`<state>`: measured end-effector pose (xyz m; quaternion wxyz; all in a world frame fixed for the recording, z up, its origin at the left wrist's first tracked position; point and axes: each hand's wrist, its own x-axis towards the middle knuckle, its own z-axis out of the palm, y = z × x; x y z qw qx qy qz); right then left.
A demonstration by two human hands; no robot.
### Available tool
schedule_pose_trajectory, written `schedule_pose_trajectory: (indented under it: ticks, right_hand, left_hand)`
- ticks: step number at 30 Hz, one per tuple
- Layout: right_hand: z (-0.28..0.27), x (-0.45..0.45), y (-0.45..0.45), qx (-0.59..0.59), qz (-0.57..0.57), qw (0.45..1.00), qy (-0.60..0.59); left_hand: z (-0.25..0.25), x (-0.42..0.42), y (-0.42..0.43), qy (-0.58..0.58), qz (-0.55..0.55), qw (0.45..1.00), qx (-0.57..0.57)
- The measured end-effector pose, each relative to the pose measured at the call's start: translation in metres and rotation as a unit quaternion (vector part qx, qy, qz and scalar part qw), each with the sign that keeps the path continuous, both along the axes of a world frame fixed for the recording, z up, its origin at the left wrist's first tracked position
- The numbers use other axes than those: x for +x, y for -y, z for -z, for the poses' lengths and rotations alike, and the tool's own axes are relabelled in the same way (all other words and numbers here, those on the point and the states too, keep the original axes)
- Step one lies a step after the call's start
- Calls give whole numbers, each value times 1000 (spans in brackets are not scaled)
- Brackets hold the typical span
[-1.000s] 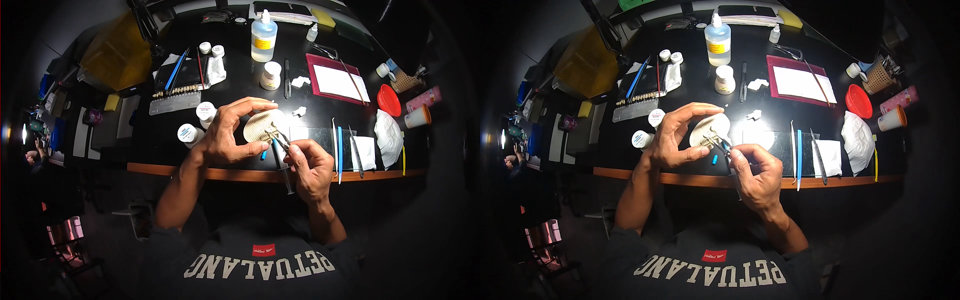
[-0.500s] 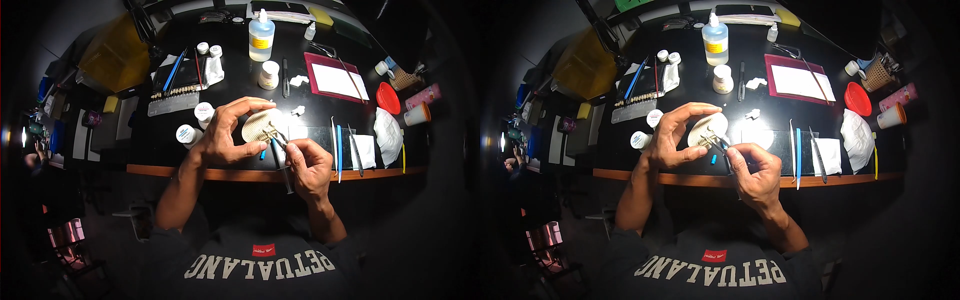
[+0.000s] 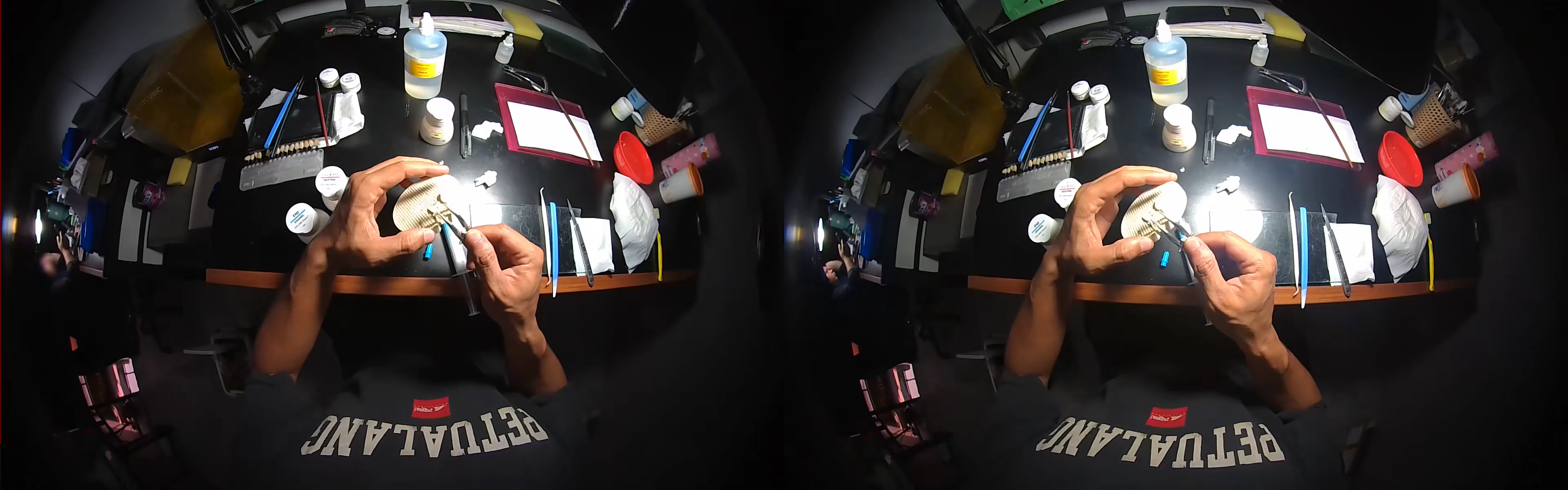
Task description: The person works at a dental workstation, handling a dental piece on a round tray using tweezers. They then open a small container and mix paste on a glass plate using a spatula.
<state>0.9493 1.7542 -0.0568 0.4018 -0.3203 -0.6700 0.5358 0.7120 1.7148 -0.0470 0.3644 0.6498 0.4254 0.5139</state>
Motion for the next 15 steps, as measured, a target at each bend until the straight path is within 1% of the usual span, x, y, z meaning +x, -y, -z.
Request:
schedule_pose_trajectory:
  ticks: [11, 15]
  right_hand:
    - [-4, 2, 0, -56, -14, 998, -8]
    - [-2, 2, -1, -54, -14, 998, -10]
  left_hand:
    - [-1, 1, 0, 0, 0, 1000, 3]
    - [-2, 2, 0, 9, 1, 1000, 0]
